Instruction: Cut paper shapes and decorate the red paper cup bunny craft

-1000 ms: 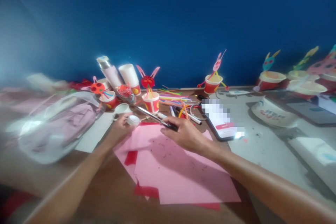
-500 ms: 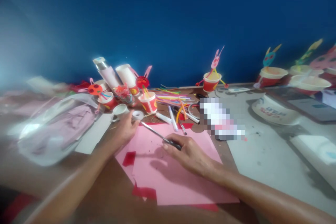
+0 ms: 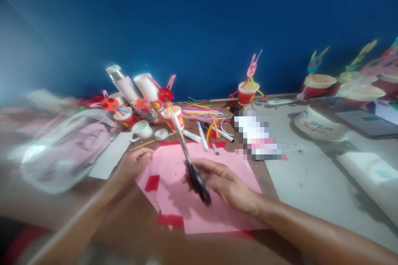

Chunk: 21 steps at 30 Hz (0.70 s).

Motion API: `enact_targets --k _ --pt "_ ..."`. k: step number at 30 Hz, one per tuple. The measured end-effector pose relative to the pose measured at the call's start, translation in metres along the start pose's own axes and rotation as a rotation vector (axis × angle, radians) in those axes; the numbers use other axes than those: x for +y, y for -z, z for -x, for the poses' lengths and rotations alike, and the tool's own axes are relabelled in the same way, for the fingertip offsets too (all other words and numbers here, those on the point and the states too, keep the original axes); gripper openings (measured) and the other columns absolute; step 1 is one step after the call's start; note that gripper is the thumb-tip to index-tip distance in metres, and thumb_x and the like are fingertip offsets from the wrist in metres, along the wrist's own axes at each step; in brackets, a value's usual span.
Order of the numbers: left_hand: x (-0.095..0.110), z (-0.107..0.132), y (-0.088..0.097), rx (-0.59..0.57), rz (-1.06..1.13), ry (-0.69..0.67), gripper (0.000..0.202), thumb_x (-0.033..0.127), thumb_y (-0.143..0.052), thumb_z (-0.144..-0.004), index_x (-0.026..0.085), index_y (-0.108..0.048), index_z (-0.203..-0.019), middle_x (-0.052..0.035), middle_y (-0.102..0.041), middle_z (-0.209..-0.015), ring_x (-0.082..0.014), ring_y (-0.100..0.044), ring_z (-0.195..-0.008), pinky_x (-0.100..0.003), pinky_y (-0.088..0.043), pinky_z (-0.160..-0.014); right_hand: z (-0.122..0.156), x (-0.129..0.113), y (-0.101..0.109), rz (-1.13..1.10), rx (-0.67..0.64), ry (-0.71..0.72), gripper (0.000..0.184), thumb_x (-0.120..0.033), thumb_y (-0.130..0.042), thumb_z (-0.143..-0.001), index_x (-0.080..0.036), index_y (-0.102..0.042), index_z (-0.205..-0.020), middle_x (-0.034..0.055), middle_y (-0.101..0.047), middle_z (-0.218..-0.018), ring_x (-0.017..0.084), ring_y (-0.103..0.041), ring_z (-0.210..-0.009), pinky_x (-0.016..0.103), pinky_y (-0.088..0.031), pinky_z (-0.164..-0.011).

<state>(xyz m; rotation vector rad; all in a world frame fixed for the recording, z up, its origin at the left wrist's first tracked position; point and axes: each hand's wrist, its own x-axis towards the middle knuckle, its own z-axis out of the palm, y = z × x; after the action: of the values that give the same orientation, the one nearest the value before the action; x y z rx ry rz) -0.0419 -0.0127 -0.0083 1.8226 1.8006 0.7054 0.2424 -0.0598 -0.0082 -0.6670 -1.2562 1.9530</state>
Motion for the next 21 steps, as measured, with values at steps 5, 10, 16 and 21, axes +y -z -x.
enact_targets --k 5,10,16,21 --pt "-0.006 0.031 0.017 -0.225 0.555 0.391 0.024 0.029 -0.057 -0.078 0.012 -0.061 -0.093 -0.012 -0.067 -0.092 -0.0203 -0.065 -0.077 -0.024 -0.048 -0.05 -0.001 0.001 0.003 0.026 -0.023 0.004 0.043 -0.026 -0.061 -0.082 -0.023 -0.049 -0.123 0.0087 -0.061 -0.108 0.018 -0.059 -0.096 0.034 -0.047 -0.084" --pt "-0.011 0.054 0.032 -0.348 0.897 0.586 0.026 0.019 -0.061 -0.078 0.01 -0.058 -0.102 -0.0186 -0.063 -0.114 -0.0297 -0.06 -0.104 -0.033 -0.054 -0.068 -0.007 0.011 0.005 0.076 0.121 -0.044 0.046 -0.034 -0.067 -0.077 -0.022 -0.051 -0.118 0.0069 -0.061 -0.099 0.016 -0.059 -0.085 0.029 -0.048 -0.074" --pt "-0.012 0.077 0.026 -0.499 1.15 0.638 0.025 0.013 -0.052 -0.083 0.006 -0.06 -0.106 -0.0219 -0.059 -0.119 -0.0328 -0.054 -0.113 -0.04 -0.05 -0.082 -0.01 0.017 0.007 0.102 0.181 -0.065 0.043 -0.036 -0.065 -0.078 -0.021 -0.054 -0.116 0.0052 -0.06 -0.093 0.013 -0.056 -0.076 0.024 -0.045 -0.065" --pt "-0.01 0.083 0.02 -0.497 1.134 0.651 0.026 0.012 -0.052 -0.084 0.007 -0.061 -0.108 -0.0217 -0.059 -0.119 -0.0296 -0.058 -0.108 -0.031 -0.052 -0.071 -0.009 0.018 0.008 0.139 0.152 -0.065 0.041 -0.033 -0.066 -0.078 -0.022 -0.054 -0.116 0.0049 -0.062 -0.096 0.013 -0.056 -0.081 0.025 -0.044 -0.069"
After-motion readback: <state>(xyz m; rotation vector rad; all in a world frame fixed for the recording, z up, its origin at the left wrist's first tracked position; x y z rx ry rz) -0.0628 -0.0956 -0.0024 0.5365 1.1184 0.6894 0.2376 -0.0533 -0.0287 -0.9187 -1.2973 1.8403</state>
